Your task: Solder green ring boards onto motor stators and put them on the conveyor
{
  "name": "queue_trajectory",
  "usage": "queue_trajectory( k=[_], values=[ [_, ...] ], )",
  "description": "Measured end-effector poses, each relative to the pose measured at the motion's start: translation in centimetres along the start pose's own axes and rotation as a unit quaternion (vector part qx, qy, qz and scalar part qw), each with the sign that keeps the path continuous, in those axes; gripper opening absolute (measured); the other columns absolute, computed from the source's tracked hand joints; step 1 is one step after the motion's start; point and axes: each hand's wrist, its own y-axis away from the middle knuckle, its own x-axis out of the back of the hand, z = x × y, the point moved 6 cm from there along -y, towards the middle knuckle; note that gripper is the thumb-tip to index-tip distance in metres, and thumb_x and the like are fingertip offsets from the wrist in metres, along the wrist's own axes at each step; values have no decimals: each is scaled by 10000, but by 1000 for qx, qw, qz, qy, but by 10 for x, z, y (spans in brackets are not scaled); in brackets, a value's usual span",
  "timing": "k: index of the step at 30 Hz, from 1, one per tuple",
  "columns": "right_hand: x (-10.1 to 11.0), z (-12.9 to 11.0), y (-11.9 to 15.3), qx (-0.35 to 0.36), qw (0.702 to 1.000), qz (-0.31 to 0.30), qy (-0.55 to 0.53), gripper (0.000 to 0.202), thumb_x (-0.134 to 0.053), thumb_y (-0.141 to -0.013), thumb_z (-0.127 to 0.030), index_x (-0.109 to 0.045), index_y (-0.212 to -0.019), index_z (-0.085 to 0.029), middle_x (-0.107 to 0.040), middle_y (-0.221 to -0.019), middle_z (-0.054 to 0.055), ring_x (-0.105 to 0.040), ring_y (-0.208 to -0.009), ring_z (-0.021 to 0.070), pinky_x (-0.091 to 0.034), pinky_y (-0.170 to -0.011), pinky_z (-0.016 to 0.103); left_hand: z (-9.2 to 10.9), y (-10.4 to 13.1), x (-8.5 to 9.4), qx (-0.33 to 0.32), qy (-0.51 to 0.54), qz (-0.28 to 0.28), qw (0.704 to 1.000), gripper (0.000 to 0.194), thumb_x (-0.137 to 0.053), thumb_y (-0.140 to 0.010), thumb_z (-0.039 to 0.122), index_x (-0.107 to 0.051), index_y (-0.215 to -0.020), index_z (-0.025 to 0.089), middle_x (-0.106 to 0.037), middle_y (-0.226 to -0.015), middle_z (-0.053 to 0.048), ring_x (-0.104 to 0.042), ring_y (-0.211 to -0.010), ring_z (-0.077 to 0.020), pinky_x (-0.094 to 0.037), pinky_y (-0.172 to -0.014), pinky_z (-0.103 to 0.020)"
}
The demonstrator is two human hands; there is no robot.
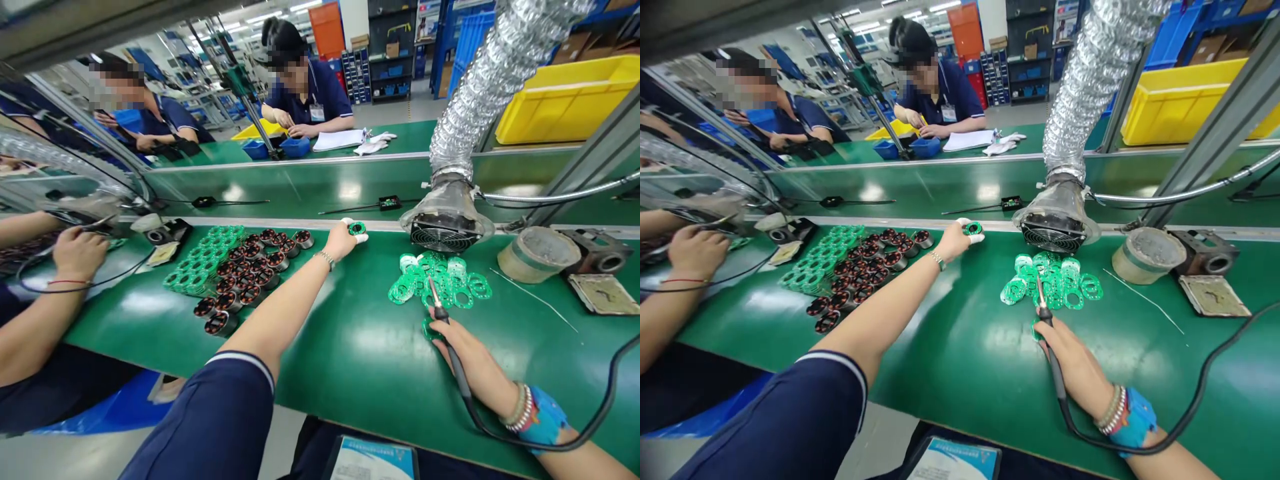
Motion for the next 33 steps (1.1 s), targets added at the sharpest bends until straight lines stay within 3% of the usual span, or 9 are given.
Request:
queue_trajectory(
  k=[7,13,17,21,23,25,28,31,33],
  values=[
    [1,-1,1,-18,1000,-7,0,354,-465,-857,-138,-461,-1201,-219,-507,-1305,137,-552,-1147,250,-506,-913,411,4,-100,-25,49,4,19,999,507,-762,-645,276,-541,-1044,54,-654,-994,-187,-619,-882,-234,-451,-798,-333],
    [-3,4,5,-27,1000,-6,-1,449,-493,-846,-162,-398,-1277,-245,-490,-1323,133,-542,-1156,267,-501,-919,443,-12,-119,-25,52,-91,23,994,778,-689,-726,335,-302,-1337,48,-515,-1250,-244,-518,-1133,-273,-371,-921,-323],
    [-5,5,5,-21,1000,-13,-6,427,-477,-859,-171,-404,-1274,-238,-477,-1334,133,-533,-1166,271,-497,-927,445,-30,-81,19,16,-193,9,981,754,-699,-693,396,-375,-1323,139,-460,-1325,-189,-438,-1205,-302,-311,-979,-341],
    [-4,3,1,-16,1000,-11,1,345,-463,-874,-178,-444,-1216,-220,-486,-1315,141,-542,-1152,261,-494,-931,438,-62,-31,75,38,-293,-6,955,584,-733,-631,371,-572,-1104,70,-569,-1148,-251,-421,-1163,-413,-270,-971,-489],
    [-2,2,-1,-13,1000,-9,3,316,-454,-881,-175,-456,-1194,-216,-502,-1298,135,-548,-1145,250,-491,-935,420,-68,-13,84,27,-323,-28,946,452,-704,-656,367,-620,-991,76,-607,-1077,-238,-425,-1148,-416,-249,-970,-519],
    [-1,0,-2,-9,1000,-12,-2,301,-454,-885,-178,-458,-1184,-210,-523,-1271,133,-555,-1136,238,-481,-947,401,-62,3,76,-5,-337,-53,940,424,-694,-664,374,-623,-984,104,-612,-1083,-202,-404,-1175,-396,-212,-997,-512],
    [2,-7,0,4,999,-18,-26,319,-485,-875,-190,-444,-1190,-206,-530,-1257,134,-553,-1136,230,-473,-952,380,-33,42,41,-86,-333,-105,933,562,-731,-616,397,-573,-1095,148,-613,-1083,-147,-459,-1131,-343,-257,-997,-445],
    [4,-19,7,9,999,-29,-44,338,-493,-867,-187,-435,-1199,-206,-532,-1251,130,-553,-1136,225,-479,-943,361,4,116,-2,-227,-274,-208,911,631,-726,-629,425,-514,-1159,155,-635,-993,-120,-558,-957,-294,-393,-877,-397],
    [3,-29,13,10,998,-43,-48,327,-485,-867,-178,-442,-1190,-210,-545,-1230,124,-557,-1129,223,-485,-933,353,17,169,-16,-268,-209,-242,909,625,-717,-648,431,-495,-1164,157,-623,-1018,-120,-566,-936,-279,-428,-842,-390]
  ],
)
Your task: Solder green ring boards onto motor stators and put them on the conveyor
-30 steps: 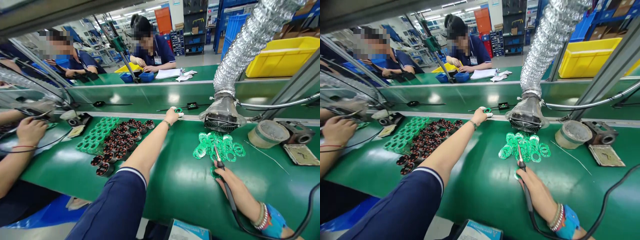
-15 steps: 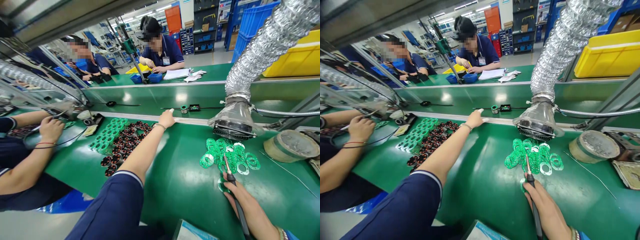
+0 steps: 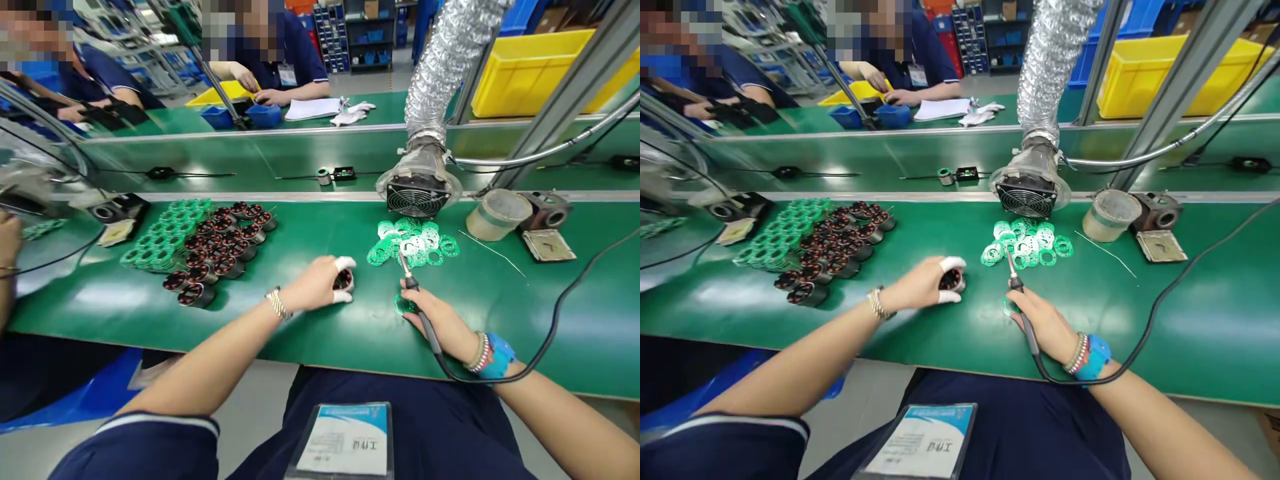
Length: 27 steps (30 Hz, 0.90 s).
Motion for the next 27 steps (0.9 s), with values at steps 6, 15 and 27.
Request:
queue_trajectory(
  k=[6,15,27],
  values=[
    [-5,-23,13,-6,1000,9,-6,310,-500,-854,-156,-453,-1157,-199,-572,-1169,133,-575,-1081,227,-495,-907,369,39,61,-38,18,207,61,976,697,-734,-657,377,-401,-1240,190,-580,-1128,-122,-557,-1039,-258,-446,-905,-413],
    [-16,-48,-1,-75,987,63,-126,243,-512,-840,-171,-480,-1076,-222,-645,-973,60,-643,-846,167,-517,-760,283,55,68,-39,39,303,139,942,484,-736,-662,344,-517,-1065,190,-571,-1194,-125,-505,-1168,-255,-437,-953,-415],
    [-6,-40,-1,-200,940,106,-256,279,-549,-758,-139,-463,-1008,-230,-570,-710,-42,-558,-632,104,-459,-651,219,80,73,-34,24,227,196,954,536,-670,-716,239,-473,-1214,211,-584,-1095,-85,-586,-979,-212,-496,-855,-377]
  ],
)
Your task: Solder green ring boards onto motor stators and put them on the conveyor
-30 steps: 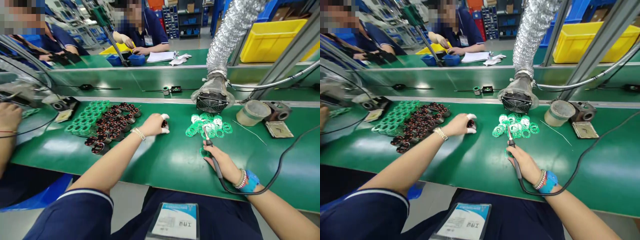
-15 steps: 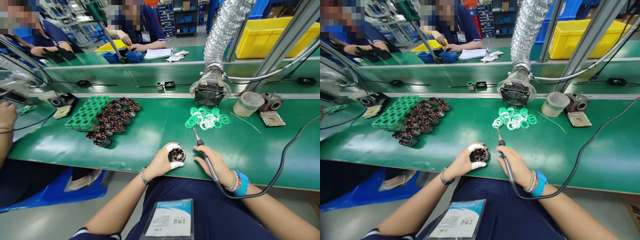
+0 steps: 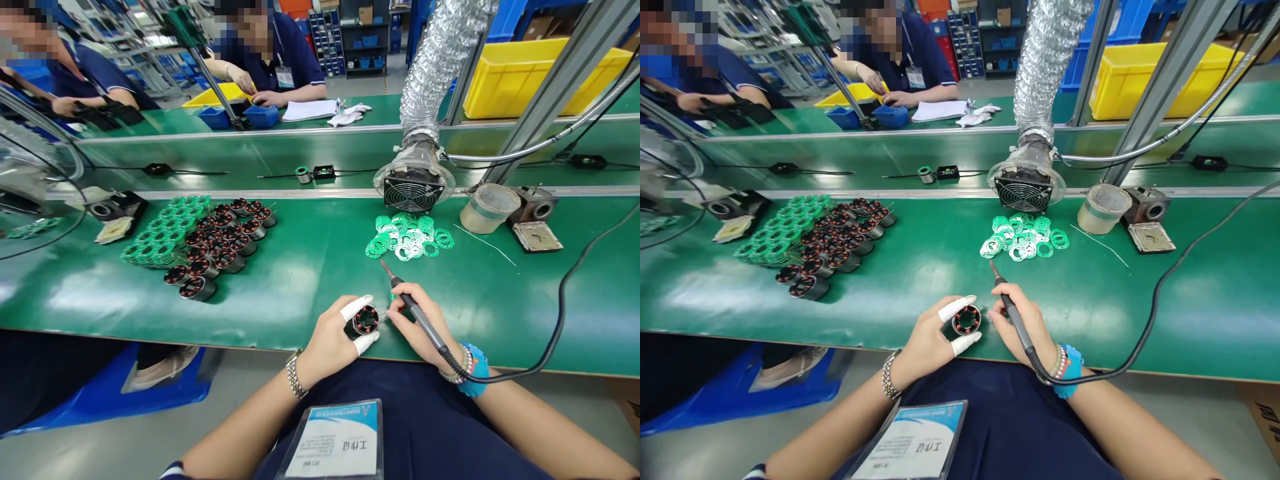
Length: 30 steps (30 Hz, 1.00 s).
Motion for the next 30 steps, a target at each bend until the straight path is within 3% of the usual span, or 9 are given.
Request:
queue_trajectory(
  k=[3,7,13,20,27,30],
  values=[
    [-2,3,0,6,1000,-4,8,282,-534,-757,-129,-464,-1010,-230,-561,-694,-48,-548,-612,98,-454,-637,210,-3,2,-4,31,16,-11,999,606,-667,-699,203,-416,-1250,205,-566,-1108,-93,-589,-967,-213,-505,-844,-379],
    [-1,8,3,12,1000,-7,21,292,-522,-768,-136,-460,-1037,-232,-568,-713,-42,-560,-628,99,-454,-626,202,-12,4,-8,67,57,-17,996,492,-668,-679,189,-445,-1117,185,-585,-1063,-94,-611,-924,-212,-513,-837,-375],
    [-2,9,6,46,997,-17,55,288,-496,-783,-131,-452,-1049,-232,-565,-710,-34,-556,-608,103,-464,-623,211,-2,1,-1,-30,22,-21,999,501,-662,-709,219,-474,-1173,226,-557,-1084,-83,-577,-964,-212,-493,-847,-379],
    [-3,-1,7,155,975,-25,156,251,-450,-829,-114,-497,-1054,-216,-598,-818,34,-582,-731,148,-484,-691,261,0,-6,-7,-31,-2,-42,999,495,-636,-711,161,-502,-1181,239,-522,-1026,-65,-561,-911,-186,-497,-808,-338],
    [48,3,0,120,978,14,169,91,-533,-843,-208,-612,-889,-202,-661,-785,23,-625,-695,136,-500,-681,248,-15,-23,-3,7,23,-55,998,448,-654,-703,167,-528,-1132,199,-525,-1082,-80,-558,-958,-197,-469,-863,-363],
    [64,5,1,117,977,18,175,168,-554,-838,-251,-629,-982,-209,-701,-885,36,-659,-780,160,-519,-728,270,-15,-31,-3,2,25,-59,998,442,-660,-686,155,-515,-1101,190,-545,-1065,-72,-556,-960,-201,-461,-869,-364]
  ],
)
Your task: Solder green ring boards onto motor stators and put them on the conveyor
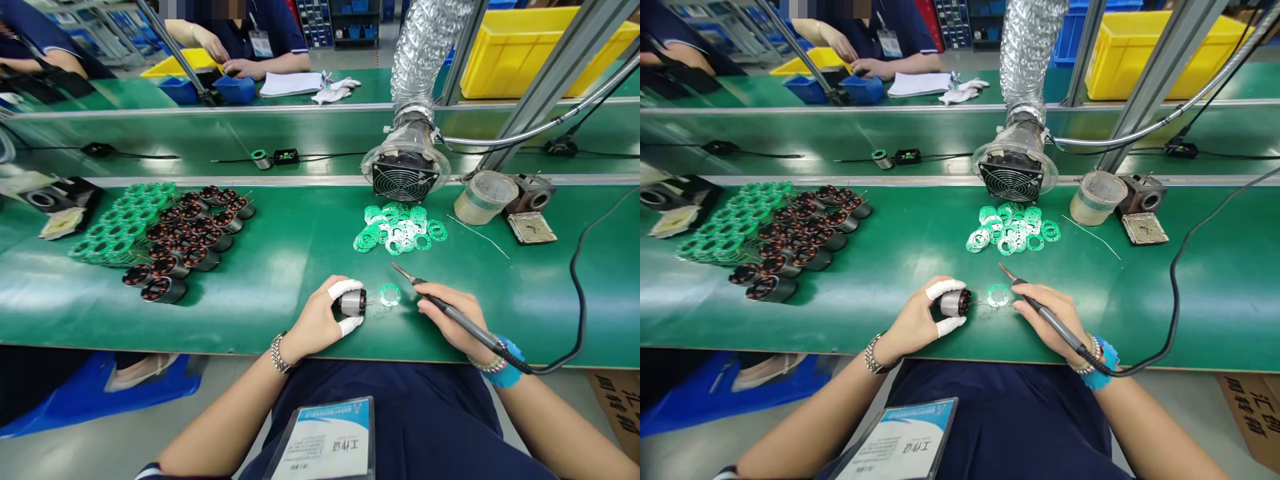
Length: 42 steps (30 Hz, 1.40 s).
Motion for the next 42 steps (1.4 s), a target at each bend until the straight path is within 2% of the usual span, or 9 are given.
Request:
queue_trajectory(
  k=[3,11,19,42],
  values=[
    [6,2,2,9,1000,9,9,214,-546,-839,-269,-636,-1024,-213,-707,-936,50,-660,-836,186,-524,-755,308,0,-7,1,-4,4,-1,1000,442,-668,-675,162,-499,-1083,193,-555,-1053,-66,-558,-953,-205,-461,-862,-365],
    [4,14,-1,-71,996,-23,-40,132,-567,-799,-245,-671,-873,-208,-720,-830,24,-673,-753,164,-545,-706,273,-10,-16,-1,-4,38,-19,999,453,-665,-673,160,-497,-1091,205,-540,-1081,-75,-561,-973,-216,-466,-854,-368],
    [-2,11,-6,-64,994,-61,-64,131,-570,-796,-232,-678,-865,-202,-721,-847,29,-676,-760,151,-545,-727,256,-10,-18,-4,-8,27,-25,999,454,-654,-674,159,-497,-1098,206,-535,-1085,-74,-547,-984,-215,-458,-864,-376],
    [-4,12,-6,-64,993,-72,-64,120,-578,-800,-237,-675,-865,-208,-718,-850,22,-673,-752,148,-549,-720,262,-9,-18,-4,0,21,-23,1000,442,-654,-664,159,-505,-1078,206,-535,-1071,-71,-549,-964,-208,-465,-851,-384]
  ],
)
